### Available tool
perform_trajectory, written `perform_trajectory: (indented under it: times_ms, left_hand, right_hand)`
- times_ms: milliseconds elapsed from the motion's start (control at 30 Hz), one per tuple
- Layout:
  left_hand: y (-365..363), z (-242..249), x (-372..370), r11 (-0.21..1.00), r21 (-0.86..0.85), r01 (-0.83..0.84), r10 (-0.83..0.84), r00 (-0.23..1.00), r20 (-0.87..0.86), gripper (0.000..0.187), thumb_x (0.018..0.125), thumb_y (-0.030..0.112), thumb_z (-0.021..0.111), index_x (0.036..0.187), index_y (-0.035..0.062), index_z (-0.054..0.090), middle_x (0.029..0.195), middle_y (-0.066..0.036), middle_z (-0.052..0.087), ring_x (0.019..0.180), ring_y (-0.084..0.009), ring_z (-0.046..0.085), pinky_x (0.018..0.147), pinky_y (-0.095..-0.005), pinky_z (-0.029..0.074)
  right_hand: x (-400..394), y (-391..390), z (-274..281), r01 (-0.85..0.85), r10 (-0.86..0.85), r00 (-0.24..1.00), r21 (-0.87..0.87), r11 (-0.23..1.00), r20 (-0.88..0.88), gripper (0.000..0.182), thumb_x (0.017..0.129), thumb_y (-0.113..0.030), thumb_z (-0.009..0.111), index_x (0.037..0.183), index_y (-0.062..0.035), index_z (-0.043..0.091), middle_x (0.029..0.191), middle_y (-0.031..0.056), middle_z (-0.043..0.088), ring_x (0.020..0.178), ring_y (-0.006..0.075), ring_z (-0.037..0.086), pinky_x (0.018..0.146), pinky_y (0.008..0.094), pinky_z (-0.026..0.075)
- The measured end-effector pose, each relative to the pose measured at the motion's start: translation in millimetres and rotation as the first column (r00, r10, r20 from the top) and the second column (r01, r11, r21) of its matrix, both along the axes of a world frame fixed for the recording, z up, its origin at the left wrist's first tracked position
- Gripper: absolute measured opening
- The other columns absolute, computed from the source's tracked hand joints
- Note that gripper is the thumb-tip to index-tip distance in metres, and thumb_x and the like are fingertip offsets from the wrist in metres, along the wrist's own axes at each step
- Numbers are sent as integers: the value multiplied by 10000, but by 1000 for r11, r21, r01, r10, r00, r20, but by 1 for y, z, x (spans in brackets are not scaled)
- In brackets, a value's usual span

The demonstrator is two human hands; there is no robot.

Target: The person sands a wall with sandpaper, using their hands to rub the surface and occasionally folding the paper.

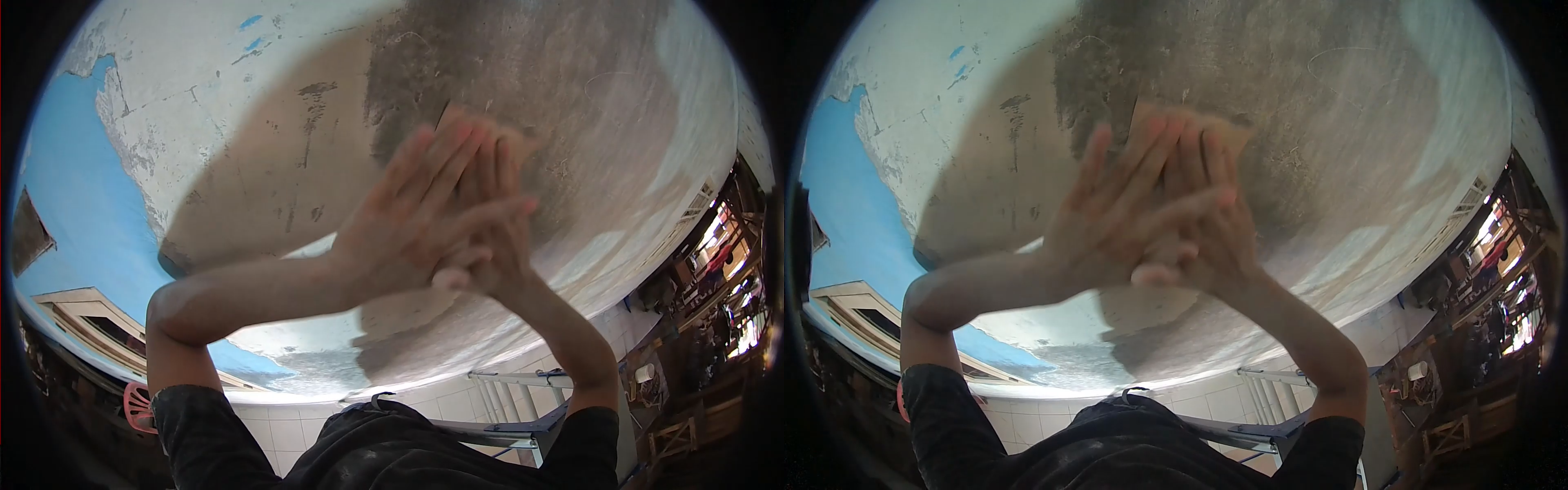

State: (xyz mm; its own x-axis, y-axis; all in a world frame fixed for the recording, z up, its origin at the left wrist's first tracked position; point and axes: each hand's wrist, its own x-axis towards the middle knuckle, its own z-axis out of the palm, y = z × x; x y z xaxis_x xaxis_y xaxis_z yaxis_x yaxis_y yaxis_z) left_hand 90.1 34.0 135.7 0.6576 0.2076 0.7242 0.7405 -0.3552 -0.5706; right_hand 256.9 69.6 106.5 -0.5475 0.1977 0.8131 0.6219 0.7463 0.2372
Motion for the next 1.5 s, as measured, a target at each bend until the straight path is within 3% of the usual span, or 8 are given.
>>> perform_trajectory:
  times_ms: [100, 200, 333, 500, 733, 900, 1200, 1500]
  left_hand:
    - [-9, -24, -8, 983, -185, -4, -4, 999, -38, 659, 930, 656, 203, 1509, 349, 135, 1515, -251, 222, 1436, -392, 134, 1158, -575, -5]
    - [0, -3, 0, 998, -60, 35, -33, 999, 32, 639, 900, 694, 212, 1455, 393, 308, 1481, -196, 339, 1410, -329, 266, 1151, -591, -7]
    - [3, 25, 7, 1000, -15, -9, 9, 1000, 26, 667, 928, 657, 216, 1509, 334, 162, 1500, -254, 261, 1432, -398, 150, 1153, -574, -26]
    - [-9, -26, 0, 982, -182, 47, -50, 999, -10, 642, 945, 630, 240, 1505, 320, 193, 1479, -256, 301, 1424, -398, 181, 1154, -572, -20]
    - [0, 25, 12, 994, -83, 69, -66, 997, 44, 638, 950, 620, 231, 1507, 311, 195, 1479, -258, 304, 1436, -386, 144, 1159, -553, -35]
    - [-8, -15, 11, 970, -226, 91, -80, 995, 57, 652, 956, 612, 236, 1501, 254, 225, 1484, -260, 286, 1435, -382, 151, 1161, -544, -25]
    - [1, 31, 20, 995, -101, 14, -8, 998, 62, 702, 933, 648, 272, 1497, 232, 235, 1499, -234, 276, 1445, -362, 123, 1113, -649, -48]
    - [5, -7, 14, 985, -130, 115, -97, 986, 137, 731, 927, 644, 293, 1478, 164, 276, 1506, -199, 283, 1447, -324, 142, 1069, -719, -50]
  right_hand:
    - [7, 2, -17, 30, -30, 996, -2, 1000, 79, 1186, 742, -886, 132, 1482, 42, 144, 1555, 233, 81, 1444, 388, 70, 1161, 513, 116]
    - [7, 7, 3, 65, -69, 996, 60, 996, 54, 1205, 726, -898, 123, 1487, 37, 114, 1559, 230, 62, 1448, 377, 65, 1163, 511, 100]
    - [7, 4, 31, 54, -56, 998, 90, 994, 18, 1116, 777, -835, 5, 1493, 22, 30, 1563, 222, 23, 1449, 371, 33, 1169, 511, 64]
    - [12, 8, -25, 94, -98, 989, 46, 995, 114, 1265, 675, -931, 127, 1490, 35, 64, 1561, 227, 34, 1454, 357, 6, 1166, 507, 43]
    - [24, 17, 31, 16, -30, 996, 161, 987, 85, 1289, 658, -945, 146, 1491, 31, 20, 1563, 222, -2, 1454, 360, 5, 1162, 522, 49]
    - [21, 4, -18, 19, -21, 997, 30, 999, 78, 1220, 717, -907, 163, 1488, 37, 110, 1557, 234, 56, 1450, 374, 51, 1155, 528, 114]
    - [28, 22, 25, -33, 28, 999, 142, 989, 41, 1173, 755, -879, 183, 1481, 42, 155, 1544, 255, 111, 1435, 403, 116, 1142, 546, 153]
    - [28, 13, 5, 1, -10, 996, 102, 995, 93, 1145, 777, -862, 219, 1458, 60, 221, 1515, 273, 202, 1417, 420, 181, 1122, 568, 183]
